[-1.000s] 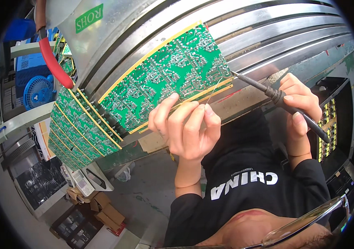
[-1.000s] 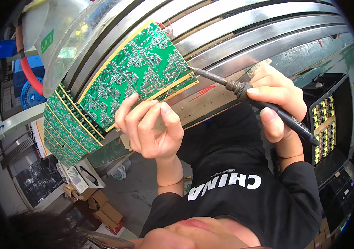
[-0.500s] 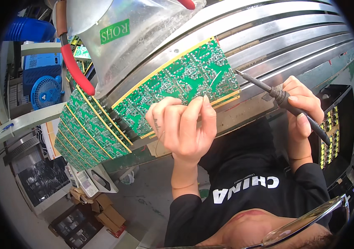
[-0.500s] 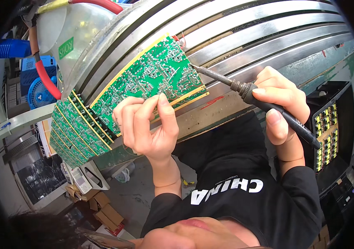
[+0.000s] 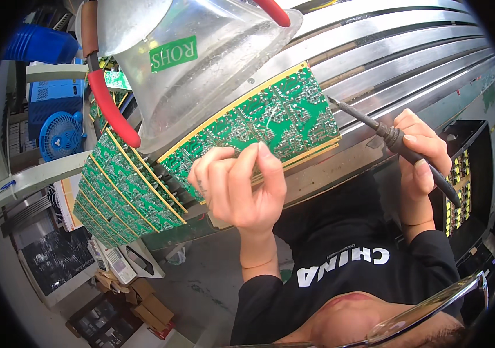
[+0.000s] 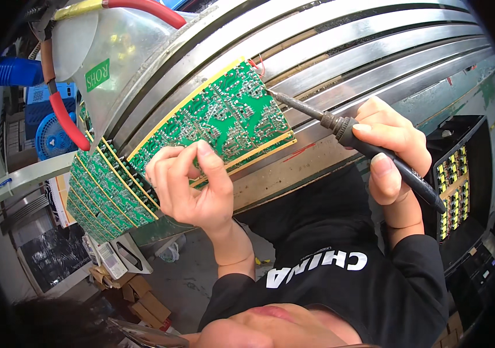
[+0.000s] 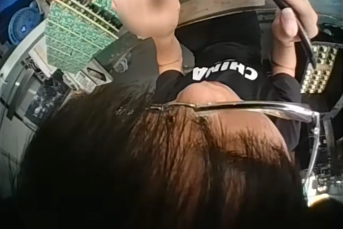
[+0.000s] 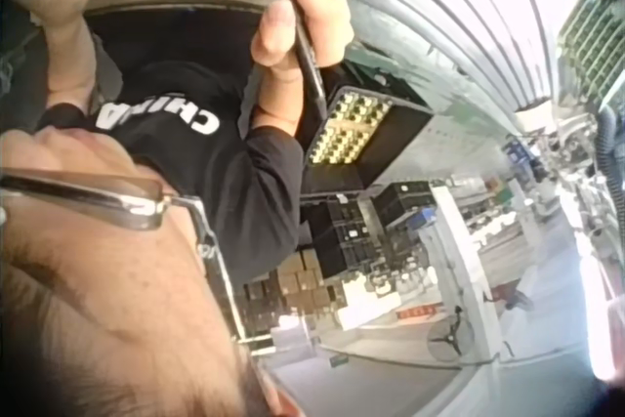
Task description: The person places a circuit board onto the workstation and solders joints across the board using a soldering iron and solder wire.
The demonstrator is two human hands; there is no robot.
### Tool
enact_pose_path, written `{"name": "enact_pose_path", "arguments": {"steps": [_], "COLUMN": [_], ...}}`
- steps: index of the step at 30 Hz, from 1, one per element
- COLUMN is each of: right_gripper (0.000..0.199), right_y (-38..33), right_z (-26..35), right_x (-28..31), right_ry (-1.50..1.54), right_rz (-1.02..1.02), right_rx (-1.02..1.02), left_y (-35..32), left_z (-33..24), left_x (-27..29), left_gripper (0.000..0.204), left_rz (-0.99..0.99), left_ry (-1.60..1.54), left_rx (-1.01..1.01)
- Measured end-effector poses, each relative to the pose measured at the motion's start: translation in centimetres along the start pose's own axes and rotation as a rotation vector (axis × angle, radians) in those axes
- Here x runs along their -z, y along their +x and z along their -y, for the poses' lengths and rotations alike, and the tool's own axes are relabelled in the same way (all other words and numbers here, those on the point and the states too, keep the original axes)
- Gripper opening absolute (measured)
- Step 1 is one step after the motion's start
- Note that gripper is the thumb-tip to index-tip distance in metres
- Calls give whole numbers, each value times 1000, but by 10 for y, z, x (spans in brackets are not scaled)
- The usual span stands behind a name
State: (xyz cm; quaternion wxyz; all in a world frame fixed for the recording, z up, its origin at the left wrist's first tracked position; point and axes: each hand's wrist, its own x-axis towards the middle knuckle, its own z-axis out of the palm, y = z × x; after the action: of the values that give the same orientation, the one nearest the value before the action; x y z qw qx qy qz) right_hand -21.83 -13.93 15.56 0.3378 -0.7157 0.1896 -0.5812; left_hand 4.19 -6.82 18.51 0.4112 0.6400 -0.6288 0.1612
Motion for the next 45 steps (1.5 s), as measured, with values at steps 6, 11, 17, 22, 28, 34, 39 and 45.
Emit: {"name": "enact_pose_path", "arguments": {"steps": [6, 11, 17, 22, 28, 34, 39, 45], "right_gripper": [35, 32, 31, 31, 29, 27, 26, 39], "right_y": [9, 16, 18, 19, 24, 32, 33, 26], "right_z": [2, 4, 3, 6, 11, 19, 26, 29], "right_x": [-10, -27, -36, -35, -35, -37, -38, -34], "right_ry": [24, 29, 11, -26, -99, -207, -281, -188], "right_rz": [2, 72, 96, 101, 148, 194, 228, 77], "right_rx": [6, 4, 9, 9, 34, 74, 93, 97], "left_y": [-5, -9, -12, -12, -11, -11, -8, -7], "left_z": [7, 9, 10, 13, 13, 12, 11, 12], "left_x": [0, 1, 2, 2, -1, -3, -3, 12], "left_gripper": [11, 10, 11, 12, 12, 13, 14, 13], "left_rz": [-64, -73, -81, -63, -70, -60, -44, -31], "left_ry": [-11, -82, -96, -108, -110, -93, -65, -50], "left_rx": [1, -5, 15, -33, -38, -28, -38, -13]}}
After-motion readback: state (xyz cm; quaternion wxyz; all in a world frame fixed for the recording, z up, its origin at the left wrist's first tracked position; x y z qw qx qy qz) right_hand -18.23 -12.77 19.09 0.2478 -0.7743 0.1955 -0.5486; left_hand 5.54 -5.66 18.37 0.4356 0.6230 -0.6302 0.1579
